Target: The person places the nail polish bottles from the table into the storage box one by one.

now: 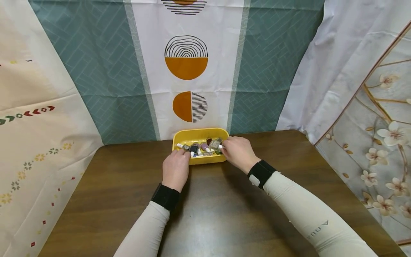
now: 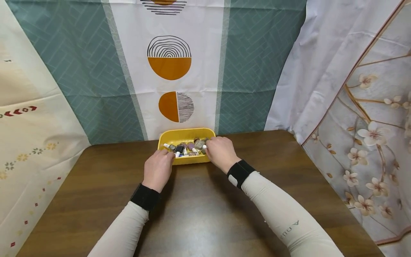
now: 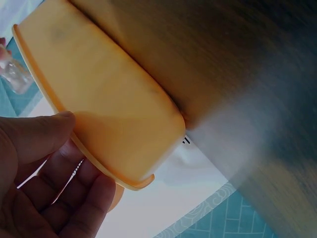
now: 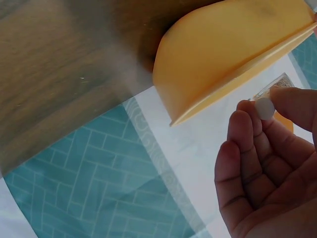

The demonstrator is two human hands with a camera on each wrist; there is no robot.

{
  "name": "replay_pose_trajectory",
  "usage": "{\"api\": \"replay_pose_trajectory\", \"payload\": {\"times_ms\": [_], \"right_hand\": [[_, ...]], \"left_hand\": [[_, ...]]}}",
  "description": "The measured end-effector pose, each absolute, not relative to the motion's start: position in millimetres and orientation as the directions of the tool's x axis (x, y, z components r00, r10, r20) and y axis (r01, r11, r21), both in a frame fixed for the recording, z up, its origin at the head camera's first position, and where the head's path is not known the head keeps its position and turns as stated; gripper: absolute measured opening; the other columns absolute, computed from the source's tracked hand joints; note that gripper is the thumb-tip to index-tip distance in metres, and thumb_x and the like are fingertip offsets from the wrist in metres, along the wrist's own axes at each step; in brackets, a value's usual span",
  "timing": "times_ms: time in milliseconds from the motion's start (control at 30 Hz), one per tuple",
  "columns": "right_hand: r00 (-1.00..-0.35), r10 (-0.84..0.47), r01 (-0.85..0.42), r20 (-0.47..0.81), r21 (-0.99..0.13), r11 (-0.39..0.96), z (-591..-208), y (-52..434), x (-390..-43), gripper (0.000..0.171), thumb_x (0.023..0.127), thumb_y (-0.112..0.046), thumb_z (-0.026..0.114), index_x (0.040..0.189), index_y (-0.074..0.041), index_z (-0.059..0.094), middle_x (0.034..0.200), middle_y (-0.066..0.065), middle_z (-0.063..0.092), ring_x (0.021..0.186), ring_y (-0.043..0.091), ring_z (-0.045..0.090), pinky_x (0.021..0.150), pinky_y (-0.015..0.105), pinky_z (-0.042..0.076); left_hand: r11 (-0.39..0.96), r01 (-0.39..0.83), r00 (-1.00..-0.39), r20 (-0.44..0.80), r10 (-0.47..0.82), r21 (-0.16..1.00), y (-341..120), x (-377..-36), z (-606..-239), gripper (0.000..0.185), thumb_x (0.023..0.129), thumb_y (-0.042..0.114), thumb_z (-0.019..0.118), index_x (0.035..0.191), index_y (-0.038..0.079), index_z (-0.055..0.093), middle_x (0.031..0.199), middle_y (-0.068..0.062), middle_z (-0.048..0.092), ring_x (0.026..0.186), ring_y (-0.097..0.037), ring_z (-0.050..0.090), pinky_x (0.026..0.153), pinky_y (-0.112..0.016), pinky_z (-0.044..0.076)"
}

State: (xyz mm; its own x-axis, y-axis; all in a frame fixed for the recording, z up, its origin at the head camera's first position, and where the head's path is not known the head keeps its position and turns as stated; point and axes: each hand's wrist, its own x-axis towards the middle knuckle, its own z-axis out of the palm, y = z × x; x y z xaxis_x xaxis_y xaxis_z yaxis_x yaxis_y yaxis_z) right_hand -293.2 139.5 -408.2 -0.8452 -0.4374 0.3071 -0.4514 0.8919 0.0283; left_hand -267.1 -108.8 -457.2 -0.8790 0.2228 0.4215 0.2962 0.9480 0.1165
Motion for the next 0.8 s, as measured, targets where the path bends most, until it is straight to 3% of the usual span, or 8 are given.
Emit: {"api": "replay_pose_trajectory", "payload": {"times_ms": [433,800], "right_hand": [[-0.871,-0.417,-0.420,0.259,0.047,0.906,-416,118,-322,0.023,0.105,-0.019,0.074,0.084,-0.008,0.074,0.076,0.005,0.065,0.074,0.026,0.067,0.072,0.045,0.059],[-0.902,-0.389,-0.390,0.187,0.033,0.920,-427,107,-334,0.022,0.106,-0.022,0.075,0.090,-0.007,0.078,0.081,0.006,0.070,0.078,0.027,0.070,0.074,0.046,0.060]], "left_hand": [[0.951,0.291,-0.868,0.447,0.215,0.107,-109,-266,-457,0.027,0.092,0.000,0.088,0.118,0.008,0.085,0.110,-0.011,0.079,0.092,-0.028,0.068,0.086,-0.042,0.063],[0.948,0.296,-0.869,0.444,0.218,0.115,-109,-264,-459,0.024,0.093,0.001,0.087,0.115,0.008,0.085,0.107,-0.010,0.079,0.092,-0.028,0.067,0.085,-0.042,0.063]]}}
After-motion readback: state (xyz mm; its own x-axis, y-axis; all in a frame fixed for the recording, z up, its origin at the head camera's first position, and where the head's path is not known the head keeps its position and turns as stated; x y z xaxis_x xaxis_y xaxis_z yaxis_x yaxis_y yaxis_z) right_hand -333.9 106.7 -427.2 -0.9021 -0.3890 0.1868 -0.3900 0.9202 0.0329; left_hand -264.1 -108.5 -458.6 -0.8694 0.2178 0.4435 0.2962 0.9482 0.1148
